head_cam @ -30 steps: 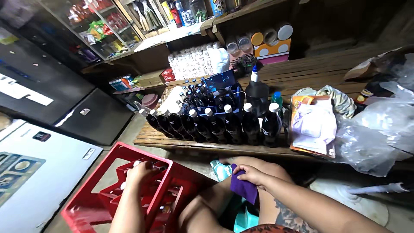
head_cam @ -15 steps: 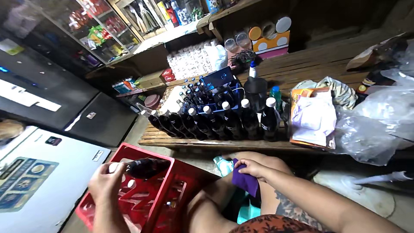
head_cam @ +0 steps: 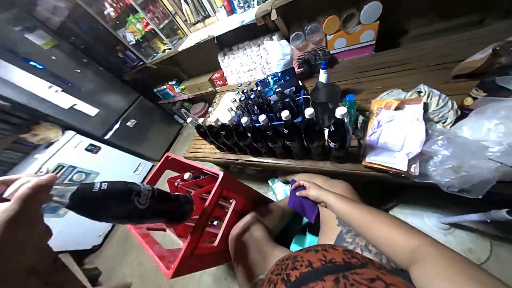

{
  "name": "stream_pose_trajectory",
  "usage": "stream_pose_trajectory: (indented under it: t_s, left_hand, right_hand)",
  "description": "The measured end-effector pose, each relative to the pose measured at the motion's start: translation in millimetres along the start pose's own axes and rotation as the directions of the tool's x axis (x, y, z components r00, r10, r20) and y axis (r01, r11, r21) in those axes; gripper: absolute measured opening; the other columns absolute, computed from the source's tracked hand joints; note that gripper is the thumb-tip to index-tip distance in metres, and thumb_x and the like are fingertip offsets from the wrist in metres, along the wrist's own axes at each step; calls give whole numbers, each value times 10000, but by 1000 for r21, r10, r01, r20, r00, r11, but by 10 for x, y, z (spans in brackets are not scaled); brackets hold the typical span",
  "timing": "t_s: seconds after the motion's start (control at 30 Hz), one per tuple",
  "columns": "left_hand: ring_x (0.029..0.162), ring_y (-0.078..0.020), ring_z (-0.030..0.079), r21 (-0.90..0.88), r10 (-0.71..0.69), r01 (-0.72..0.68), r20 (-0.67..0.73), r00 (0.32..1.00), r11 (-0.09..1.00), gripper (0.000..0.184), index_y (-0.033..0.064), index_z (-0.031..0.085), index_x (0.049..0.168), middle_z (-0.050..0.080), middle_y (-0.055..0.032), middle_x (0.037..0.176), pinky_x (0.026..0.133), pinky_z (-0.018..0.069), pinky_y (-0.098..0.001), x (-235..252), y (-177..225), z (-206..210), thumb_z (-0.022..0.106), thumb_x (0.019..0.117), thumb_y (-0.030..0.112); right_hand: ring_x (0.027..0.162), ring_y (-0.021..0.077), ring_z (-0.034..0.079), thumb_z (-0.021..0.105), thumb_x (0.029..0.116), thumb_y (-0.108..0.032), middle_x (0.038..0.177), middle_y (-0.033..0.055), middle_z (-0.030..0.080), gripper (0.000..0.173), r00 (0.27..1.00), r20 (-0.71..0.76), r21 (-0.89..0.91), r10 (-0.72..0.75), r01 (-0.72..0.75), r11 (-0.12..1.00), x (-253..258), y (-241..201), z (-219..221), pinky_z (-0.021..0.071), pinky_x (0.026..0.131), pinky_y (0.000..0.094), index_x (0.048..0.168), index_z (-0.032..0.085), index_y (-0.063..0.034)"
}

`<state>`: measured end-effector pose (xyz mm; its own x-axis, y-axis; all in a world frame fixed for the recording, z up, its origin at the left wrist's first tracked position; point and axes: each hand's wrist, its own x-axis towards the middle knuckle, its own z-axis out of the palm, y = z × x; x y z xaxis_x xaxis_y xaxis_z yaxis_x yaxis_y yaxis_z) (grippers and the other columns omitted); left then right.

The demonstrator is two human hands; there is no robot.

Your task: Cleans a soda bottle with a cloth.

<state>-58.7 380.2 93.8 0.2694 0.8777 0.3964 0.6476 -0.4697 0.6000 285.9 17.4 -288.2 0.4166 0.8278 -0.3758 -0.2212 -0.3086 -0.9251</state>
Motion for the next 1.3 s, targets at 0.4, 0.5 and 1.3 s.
stream_pose_trajectory:
  t_s: [0.4, 0.5, 1.3]
  left_hand:
    - [805, 30, 623, -357, 337, -310, 15, 941, 881, 207, 164, 621, 923, 641, 143, 849, 763, 539, -189, -523, 94, 94, 756, 834, 293]
    - [818, 22, 631, -395, 325, -300, -5, 946, 868, 217, 128, 622, 960, 645, 121, 866, 786, 549, -198, -599, 190, 133, 755, 836, 246]
    - [1031, -44, 650, -539, 477, -410, -17, 879, 736, 374, 78, 601, 1281, 677, 13, 1173, 915, 546, -273, -683, 150, 379, 580, 1013, 338]
  right_hand:
    - [1207, 230, 584, 624, 955, 9, 1312, 168, 605, 309, 1000, 10, -69, -15, 16, 998, 40, 82, 5, 472, 1039, 426, 1262, 625, -13]
    - [1212, 236, 585, 626, 961, 2, 1323, 178, 599, 315, 1000, 22, -85, -18, 19, 996, 21, 61, 14, 472, 1043, 423, 1275, 614, -6]
    - [1196, 397, 624, 795, 823, -220, 1133, 128, 743, 330, 840, 128, -754, -528, 428, 499, -169, -522, 352, 312, 1132, 674, 1142, 777, -136]
